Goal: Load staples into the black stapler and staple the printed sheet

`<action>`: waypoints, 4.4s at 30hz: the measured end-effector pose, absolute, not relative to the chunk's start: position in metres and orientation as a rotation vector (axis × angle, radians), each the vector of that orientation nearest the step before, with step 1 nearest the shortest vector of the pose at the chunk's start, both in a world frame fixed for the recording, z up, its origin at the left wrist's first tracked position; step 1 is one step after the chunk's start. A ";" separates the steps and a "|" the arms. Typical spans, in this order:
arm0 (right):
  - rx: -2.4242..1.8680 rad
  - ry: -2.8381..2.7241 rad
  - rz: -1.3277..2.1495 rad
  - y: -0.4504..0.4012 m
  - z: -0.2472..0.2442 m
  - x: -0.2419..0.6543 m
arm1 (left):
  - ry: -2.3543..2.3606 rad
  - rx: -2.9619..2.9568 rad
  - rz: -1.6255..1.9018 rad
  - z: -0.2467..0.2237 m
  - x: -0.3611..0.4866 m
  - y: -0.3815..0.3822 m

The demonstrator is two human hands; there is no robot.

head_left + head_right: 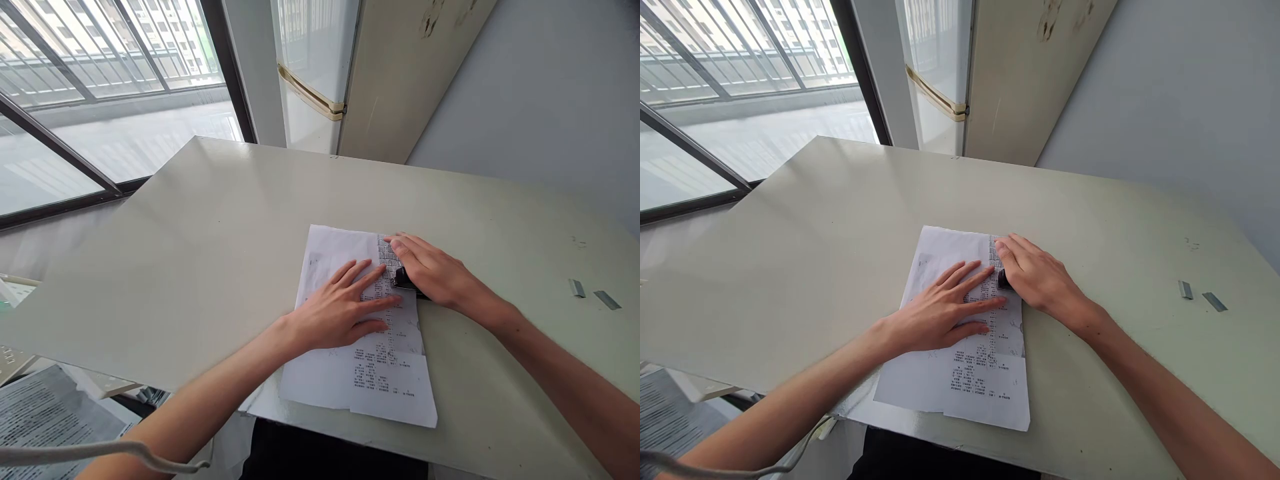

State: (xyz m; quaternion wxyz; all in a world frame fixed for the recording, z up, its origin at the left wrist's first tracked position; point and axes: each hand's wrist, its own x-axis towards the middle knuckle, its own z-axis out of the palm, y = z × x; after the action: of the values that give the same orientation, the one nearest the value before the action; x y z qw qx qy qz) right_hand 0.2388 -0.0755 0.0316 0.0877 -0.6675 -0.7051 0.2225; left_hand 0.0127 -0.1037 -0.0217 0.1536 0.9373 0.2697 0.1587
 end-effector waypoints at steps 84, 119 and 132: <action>-1.344 -1.740 0.887 -0.098 -0.007 0.313 | 0.931 2.725 0.288 0.010 -0.038 -0.042; -1.360 -1.334 1.681 -0.103 0.015 0.317 | 0.678 0.655 0.971 0.012 0.050 -0.048; -1.152 -0.990 1.945 -0.107 0.012 0.310 | 0.783 0.403 1.008 0.012 0.059 -0.061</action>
State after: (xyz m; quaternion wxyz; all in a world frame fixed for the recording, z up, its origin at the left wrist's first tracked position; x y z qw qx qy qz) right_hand 0.3103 -0.1065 0.0123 0.3303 -0.4406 -0.3786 0.7439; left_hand 0.0591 -0.0613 0.0120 0.7843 0.1869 0.3630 0.4670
